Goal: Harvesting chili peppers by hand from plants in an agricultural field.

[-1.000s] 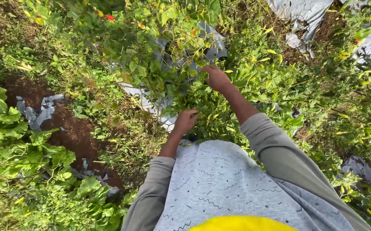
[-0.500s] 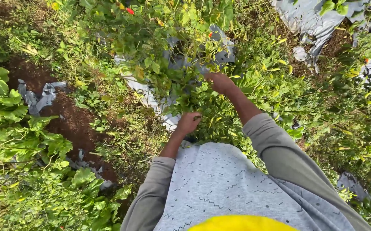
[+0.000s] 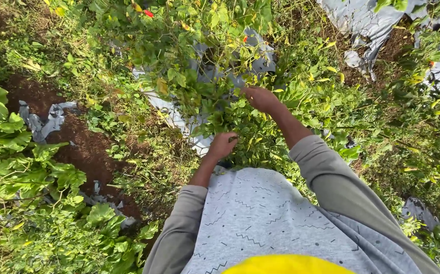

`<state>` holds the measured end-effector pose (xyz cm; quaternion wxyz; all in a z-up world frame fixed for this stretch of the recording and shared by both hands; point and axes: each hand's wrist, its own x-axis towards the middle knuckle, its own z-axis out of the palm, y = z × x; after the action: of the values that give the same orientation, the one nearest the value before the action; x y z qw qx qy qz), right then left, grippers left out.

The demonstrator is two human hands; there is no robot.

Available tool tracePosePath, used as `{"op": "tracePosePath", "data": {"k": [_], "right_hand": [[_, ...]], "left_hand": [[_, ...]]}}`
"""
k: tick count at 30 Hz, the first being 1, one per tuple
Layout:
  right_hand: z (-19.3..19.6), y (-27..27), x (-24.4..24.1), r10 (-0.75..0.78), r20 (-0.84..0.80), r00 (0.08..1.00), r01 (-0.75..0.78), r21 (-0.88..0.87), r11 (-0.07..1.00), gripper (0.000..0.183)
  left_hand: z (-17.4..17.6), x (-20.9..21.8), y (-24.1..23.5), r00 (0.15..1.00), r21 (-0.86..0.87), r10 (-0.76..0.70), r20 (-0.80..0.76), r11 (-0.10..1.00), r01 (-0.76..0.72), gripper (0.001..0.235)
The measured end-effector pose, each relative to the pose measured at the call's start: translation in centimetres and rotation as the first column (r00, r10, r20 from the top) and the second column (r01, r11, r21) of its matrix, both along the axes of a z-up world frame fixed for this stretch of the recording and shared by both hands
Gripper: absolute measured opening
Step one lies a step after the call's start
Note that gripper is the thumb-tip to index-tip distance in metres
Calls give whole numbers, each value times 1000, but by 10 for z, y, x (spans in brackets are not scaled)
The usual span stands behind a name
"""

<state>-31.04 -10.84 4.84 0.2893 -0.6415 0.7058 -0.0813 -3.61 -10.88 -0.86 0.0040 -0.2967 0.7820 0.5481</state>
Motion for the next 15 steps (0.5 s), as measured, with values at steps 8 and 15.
{"op": "tracePosePath", "data": {"k": [8,15], "right_hand": [[-19,2,-8,-49,65,997,51,-31,998,23],[-70,0,-21,-32,65,997,37,-67,997,5]], "left_hand": [[20,-1,-1,1000,-7,-11,-7,1000,11,26],[22,0,-1,1000,9,6,-27,1000,-6,26]]}}
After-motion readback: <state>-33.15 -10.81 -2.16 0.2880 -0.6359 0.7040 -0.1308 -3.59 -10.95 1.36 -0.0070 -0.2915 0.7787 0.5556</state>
